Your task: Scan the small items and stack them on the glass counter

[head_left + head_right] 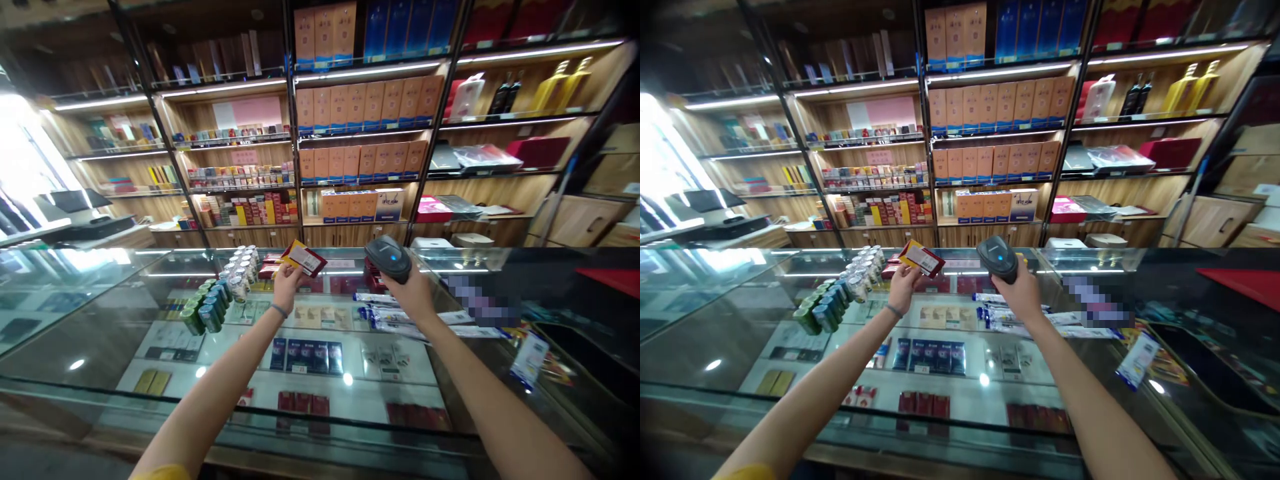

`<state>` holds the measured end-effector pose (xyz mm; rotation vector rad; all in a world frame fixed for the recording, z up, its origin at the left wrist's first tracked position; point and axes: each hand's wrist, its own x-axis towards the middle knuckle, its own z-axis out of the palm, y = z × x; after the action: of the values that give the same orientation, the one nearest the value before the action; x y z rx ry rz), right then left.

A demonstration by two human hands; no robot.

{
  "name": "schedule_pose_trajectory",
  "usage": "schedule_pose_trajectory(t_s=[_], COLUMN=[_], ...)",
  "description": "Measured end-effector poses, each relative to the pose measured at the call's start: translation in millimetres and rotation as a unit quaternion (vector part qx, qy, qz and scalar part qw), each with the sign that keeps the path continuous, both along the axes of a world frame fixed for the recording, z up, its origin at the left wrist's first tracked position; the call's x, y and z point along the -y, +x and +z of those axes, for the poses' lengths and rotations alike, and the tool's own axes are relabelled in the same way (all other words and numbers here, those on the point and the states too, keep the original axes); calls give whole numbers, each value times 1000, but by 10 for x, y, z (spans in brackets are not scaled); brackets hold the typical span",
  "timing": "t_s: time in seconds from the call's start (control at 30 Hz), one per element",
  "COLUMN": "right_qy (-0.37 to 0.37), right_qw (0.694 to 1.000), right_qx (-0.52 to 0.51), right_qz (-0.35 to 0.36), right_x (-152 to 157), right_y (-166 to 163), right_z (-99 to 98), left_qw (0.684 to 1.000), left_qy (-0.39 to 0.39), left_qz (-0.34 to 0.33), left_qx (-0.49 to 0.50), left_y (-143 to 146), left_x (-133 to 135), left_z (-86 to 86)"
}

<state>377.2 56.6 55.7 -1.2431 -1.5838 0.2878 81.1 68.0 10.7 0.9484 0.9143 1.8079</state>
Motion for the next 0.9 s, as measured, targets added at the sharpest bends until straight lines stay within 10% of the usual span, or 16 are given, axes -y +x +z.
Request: schedule_pose_trajectory(t_s=[0.9], right_qy=[-55], right_qw=[957], right_qx=[254], right_qz=[128], right_x=[312], right_y=[-449], right_z=[-183], left_qw=[982], left_qy=[-61], left_qz=[26], left_qx=[176], left_y=[-407], left_x=[-106], left_z=[-287])
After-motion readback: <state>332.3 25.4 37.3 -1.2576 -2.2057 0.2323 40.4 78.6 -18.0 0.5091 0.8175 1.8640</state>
